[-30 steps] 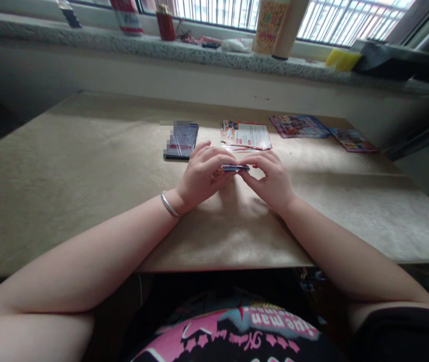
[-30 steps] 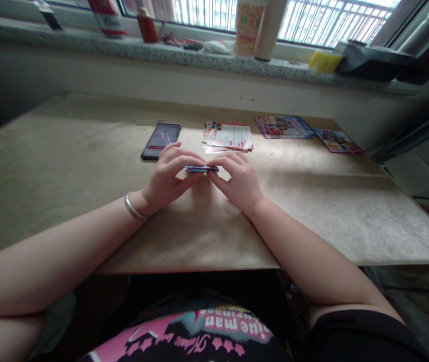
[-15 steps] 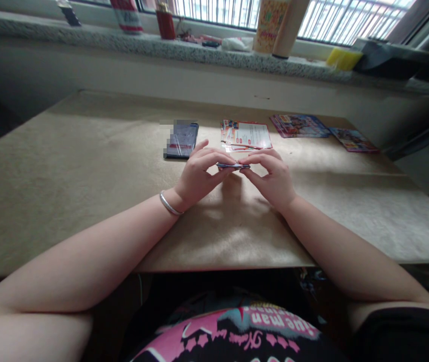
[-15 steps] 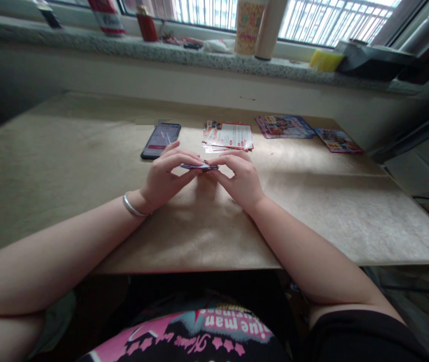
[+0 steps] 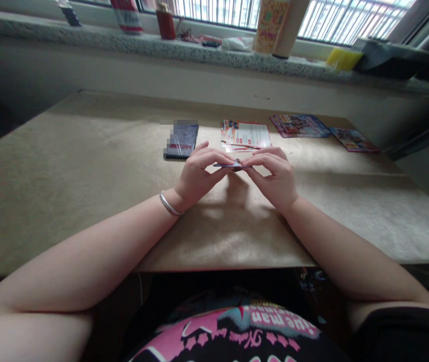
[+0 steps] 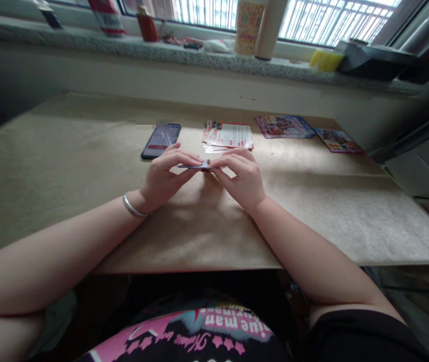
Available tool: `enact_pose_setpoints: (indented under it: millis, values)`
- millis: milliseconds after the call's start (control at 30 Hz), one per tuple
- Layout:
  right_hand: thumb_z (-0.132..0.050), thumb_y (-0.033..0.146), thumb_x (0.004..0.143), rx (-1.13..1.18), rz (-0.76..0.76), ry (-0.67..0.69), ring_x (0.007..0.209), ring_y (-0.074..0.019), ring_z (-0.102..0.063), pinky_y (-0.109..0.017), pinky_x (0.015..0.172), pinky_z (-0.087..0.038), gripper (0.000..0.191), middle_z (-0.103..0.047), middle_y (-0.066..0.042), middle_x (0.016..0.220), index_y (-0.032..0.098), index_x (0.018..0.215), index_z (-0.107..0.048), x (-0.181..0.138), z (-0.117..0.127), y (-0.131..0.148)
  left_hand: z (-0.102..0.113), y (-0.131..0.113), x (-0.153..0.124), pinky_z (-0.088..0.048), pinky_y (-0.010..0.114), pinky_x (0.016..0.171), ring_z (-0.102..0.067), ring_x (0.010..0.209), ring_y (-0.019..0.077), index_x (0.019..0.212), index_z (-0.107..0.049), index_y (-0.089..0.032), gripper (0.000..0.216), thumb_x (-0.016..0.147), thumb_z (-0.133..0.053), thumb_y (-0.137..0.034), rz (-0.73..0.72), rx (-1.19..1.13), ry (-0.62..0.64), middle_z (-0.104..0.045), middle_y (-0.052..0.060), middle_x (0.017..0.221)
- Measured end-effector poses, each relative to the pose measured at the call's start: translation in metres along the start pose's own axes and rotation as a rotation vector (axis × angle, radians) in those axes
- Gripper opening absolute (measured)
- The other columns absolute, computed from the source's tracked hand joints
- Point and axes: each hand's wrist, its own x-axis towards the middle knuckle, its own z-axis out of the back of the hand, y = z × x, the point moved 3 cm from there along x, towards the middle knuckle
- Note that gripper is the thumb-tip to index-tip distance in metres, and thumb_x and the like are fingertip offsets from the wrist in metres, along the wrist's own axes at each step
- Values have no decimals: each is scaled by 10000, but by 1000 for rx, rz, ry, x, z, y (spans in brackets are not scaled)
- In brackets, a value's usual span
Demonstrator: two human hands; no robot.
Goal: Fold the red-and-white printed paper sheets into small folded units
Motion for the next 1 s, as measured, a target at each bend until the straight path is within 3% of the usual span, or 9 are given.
enact_pose_setpoints:
  millis: [200, 667, 1000]
  values:
    - [-706, 251, 839, 31, -44, -27, 924, -214, -662, -434, 891, -548, 56, -729, -19, 867, 275, 884, -729, -1, 1, 1, 1, 3, 1, -360, 403, 1110, -711, 900, 135, 853, -687, -227, 95, 885, -691, -316, -30, -35, -17, -765, -22, 942]
    - [-700, 244, 838, 63, -104, -2, 939, -220, -649, -452, 909, -533, 47, -734, -10, 855, 273, 805, -683, 0, 1, 3, 1, 0, 2, -407, 391, 1041, -692, 872, 138, 823, -669, -222, 132, 902, -663, -328, -61, 16, -7, -758, -9, 917]
    - [-687, 230, 842, 3, -10, 44, 894, -211, -653, -430, 874, -522, 85, -749, 14, 822, 284, 778, -675, 1, -3, 8, -1, 2, 2, -398, 376, 992, -616, 847, 161, 796, -695, -256, 180, 898, -655, -399, -134, 215, 20, -724, -17, 844]
